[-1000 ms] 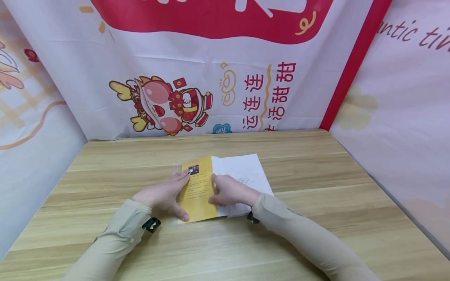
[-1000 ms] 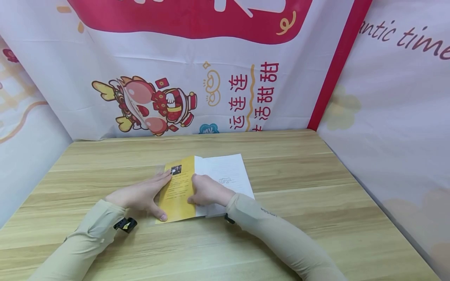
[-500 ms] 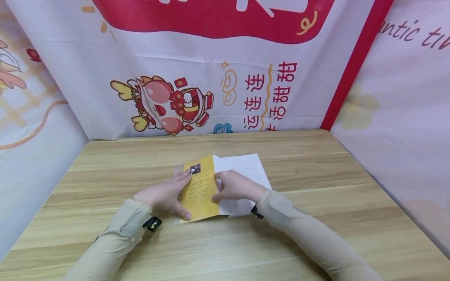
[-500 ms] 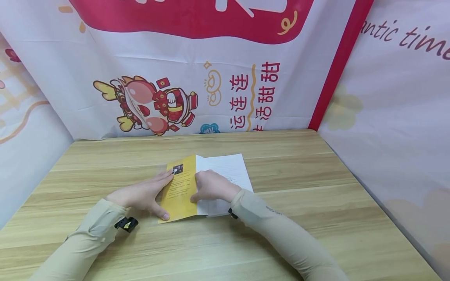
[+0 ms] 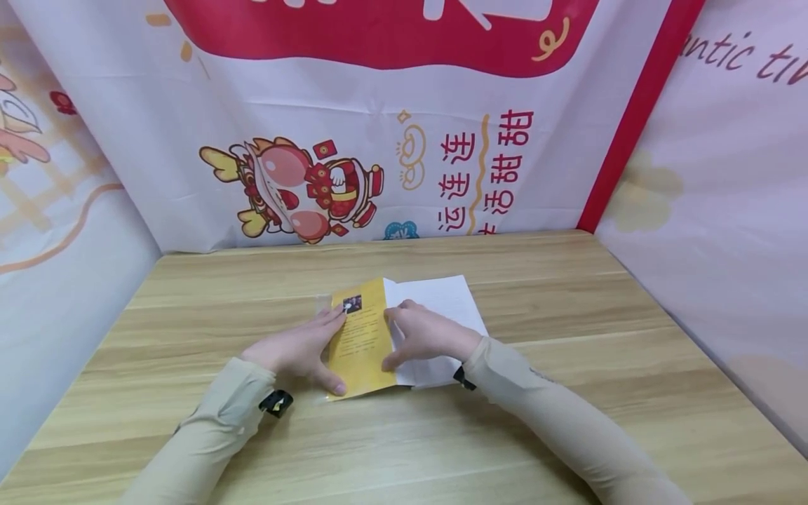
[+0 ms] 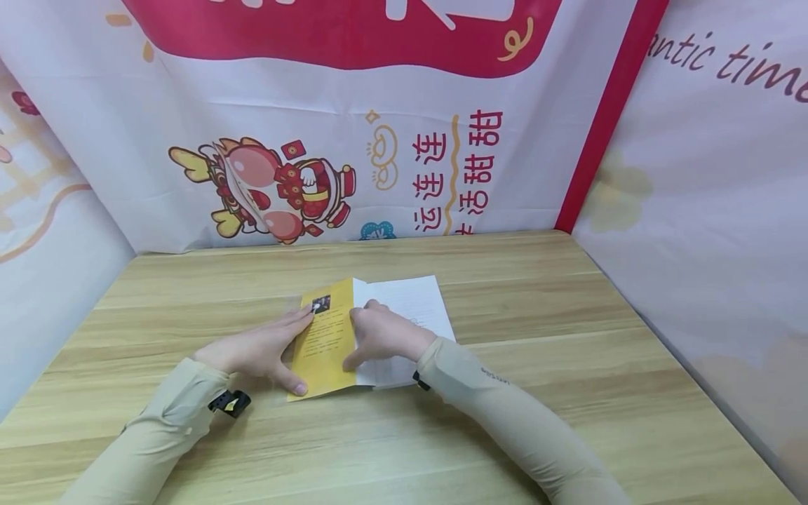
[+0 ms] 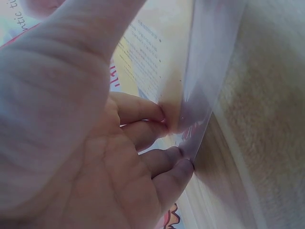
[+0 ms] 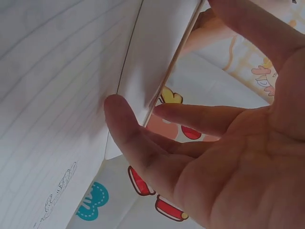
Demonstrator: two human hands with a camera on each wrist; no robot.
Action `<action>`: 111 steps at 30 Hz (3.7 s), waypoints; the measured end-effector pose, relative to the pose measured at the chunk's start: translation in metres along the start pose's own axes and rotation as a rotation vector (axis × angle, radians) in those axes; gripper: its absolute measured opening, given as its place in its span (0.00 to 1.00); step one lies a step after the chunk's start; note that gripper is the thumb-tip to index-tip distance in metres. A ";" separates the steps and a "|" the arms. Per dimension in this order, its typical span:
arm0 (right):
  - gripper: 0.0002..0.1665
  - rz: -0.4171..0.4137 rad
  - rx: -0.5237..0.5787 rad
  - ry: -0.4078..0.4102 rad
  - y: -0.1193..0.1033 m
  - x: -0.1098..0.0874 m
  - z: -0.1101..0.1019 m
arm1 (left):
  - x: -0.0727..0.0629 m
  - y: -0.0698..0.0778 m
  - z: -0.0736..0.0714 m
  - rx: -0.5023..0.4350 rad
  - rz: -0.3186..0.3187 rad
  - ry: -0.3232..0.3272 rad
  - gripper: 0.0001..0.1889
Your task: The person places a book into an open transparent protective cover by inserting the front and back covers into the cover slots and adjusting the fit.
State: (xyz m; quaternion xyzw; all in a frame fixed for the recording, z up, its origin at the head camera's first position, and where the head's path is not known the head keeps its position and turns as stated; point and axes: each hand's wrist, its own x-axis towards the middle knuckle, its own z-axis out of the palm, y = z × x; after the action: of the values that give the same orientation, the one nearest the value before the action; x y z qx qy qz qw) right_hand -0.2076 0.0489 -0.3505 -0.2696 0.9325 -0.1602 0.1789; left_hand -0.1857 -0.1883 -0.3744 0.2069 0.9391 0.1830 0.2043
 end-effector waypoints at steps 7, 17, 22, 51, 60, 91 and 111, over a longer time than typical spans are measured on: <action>0.67 -0.019 -0.029 -0.085 -0.003 -0.006 0.001 | 0.001 0.001 -0.003 0.001 -0.002 -0.004 0.70; 0.74 -0.067 -0.143 -0.147 -0.006 -0.012 0.005 | 0.001 -0.001 0.001 -0.024 -0.003 0.005 0.70; 0.70 -0.088 -0.182 -0.126 -0.006 -0.011 0.007 | 0.002 -0.001 0.002 -0.022 -0.001 0.000 0.71; 0.65 -0.137 -0.179 -0.149 -0.007 -0.015 0.003 | 0.003 -0.004 0.006 0.004 -0.006 0.097 0.77; 0.67 -0.134 -0.199 -0.117 -0.006 -0.015 0.003 | 0.006 -0.005 0.005 -0.004 0.013 0.092 0.78; 0.68 -0.176 -0.273 -0.031 -0.010 -0.016 0.011 | 0.008 -0.005 0.007 0.028 0.012 0.086 0.79; 0.53 -0.127 -0.074 -0.096 0.002 -0.005 -0.006 | 0.006 -0.003 0.006 0.005 -0.009 0.073 0.75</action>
State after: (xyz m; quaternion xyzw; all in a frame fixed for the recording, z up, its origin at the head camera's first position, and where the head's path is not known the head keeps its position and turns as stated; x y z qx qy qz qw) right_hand -0.2070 0.0547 -0.3443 -0.3420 0.9091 -0.1238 0.2030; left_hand -0.1886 -0.1869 -0.3826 0.1965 0.9473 0.1873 0.1701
